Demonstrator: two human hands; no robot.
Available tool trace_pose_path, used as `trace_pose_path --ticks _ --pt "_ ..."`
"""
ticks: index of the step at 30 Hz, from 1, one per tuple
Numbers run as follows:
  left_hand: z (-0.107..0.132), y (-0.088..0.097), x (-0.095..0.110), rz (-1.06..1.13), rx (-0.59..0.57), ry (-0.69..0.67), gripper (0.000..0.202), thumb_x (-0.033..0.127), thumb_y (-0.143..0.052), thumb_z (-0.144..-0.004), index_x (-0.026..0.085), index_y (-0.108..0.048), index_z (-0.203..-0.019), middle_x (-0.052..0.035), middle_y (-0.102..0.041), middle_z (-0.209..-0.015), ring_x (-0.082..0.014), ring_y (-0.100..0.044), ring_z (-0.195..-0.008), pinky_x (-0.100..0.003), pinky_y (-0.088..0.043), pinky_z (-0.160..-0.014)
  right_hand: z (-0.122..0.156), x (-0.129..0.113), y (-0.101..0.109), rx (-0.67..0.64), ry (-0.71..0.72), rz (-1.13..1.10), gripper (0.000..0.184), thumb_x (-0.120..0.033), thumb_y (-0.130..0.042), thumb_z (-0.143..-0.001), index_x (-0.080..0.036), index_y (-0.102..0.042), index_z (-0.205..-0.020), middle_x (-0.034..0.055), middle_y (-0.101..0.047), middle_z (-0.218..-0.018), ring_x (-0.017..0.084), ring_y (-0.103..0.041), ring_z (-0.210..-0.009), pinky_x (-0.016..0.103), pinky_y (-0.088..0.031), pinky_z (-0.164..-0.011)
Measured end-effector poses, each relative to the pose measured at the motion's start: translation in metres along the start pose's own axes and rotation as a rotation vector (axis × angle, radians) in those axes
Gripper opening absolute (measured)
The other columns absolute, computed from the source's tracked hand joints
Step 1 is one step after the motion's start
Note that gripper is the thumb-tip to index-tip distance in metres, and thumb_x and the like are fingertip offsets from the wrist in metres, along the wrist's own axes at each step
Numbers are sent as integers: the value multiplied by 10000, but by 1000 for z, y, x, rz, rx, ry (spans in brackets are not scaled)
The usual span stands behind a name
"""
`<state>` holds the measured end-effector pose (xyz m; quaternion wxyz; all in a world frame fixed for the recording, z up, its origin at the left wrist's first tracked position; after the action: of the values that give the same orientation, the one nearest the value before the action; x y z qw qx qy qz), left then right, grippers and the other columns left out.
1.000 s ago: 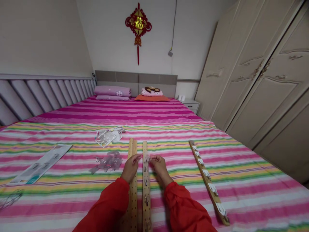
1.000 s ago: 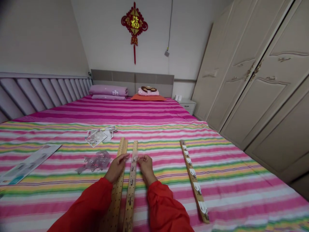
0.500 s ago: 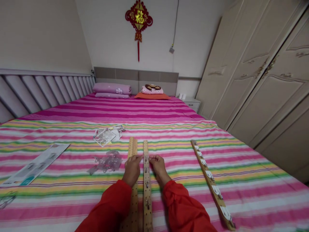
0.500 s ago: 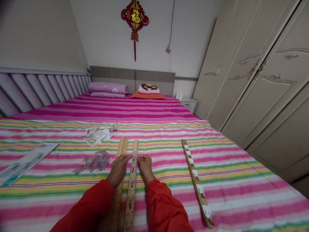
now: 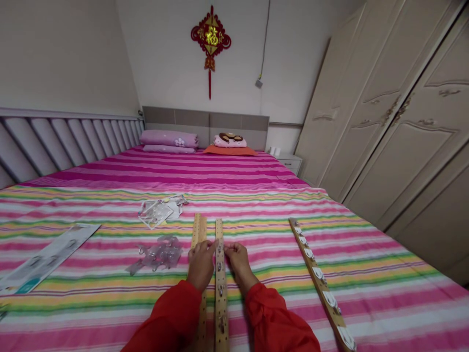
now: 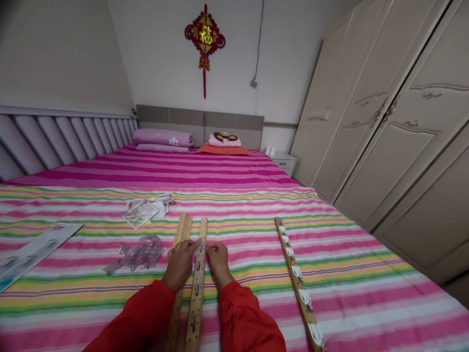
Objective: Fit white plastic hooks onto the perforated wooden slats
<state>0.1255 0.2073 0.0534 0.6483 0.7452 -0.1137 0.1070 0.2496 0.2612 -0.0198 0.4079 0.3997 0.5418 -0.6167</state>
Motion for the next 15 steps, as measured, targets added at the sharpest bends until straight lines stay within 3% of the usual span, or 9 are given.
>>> trace_pose_path --ticks 9,15 --pt "-3 2 2 -24 12 2 480 128 -365 -898 337 -546 -1291 -55 -587 -1166 -226 -475 -1077 -381 -287 -889 -1 2 2 20 -8 41 173 -268 -723 -497 -174 -599 -572 -27 -613 -512 149 -561 -513 261 -439 -518" --pt "-6 1 0 -9 4 -2 518 73 -386 -862 338 -579 -1262 -59 -591 -1133 -231 -474 -1084 -380 -279 -865 0 6 3 48 -45 71 148 -237 -684 -491 -174 -601 -595 -26 -614 -511 150 -563 -511 263 -442 -518"
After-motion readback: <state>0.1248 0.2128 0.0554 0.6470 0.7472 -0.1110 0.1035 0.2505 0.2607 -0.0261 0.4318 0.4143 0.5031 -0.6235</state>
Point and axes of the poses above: each hand's wrist, its own z-axis away from the middle knuckle, its own y-axis out of the back of the hand, x = y × z, the point moved 10 cm from there along -z, towards the middle knuckle
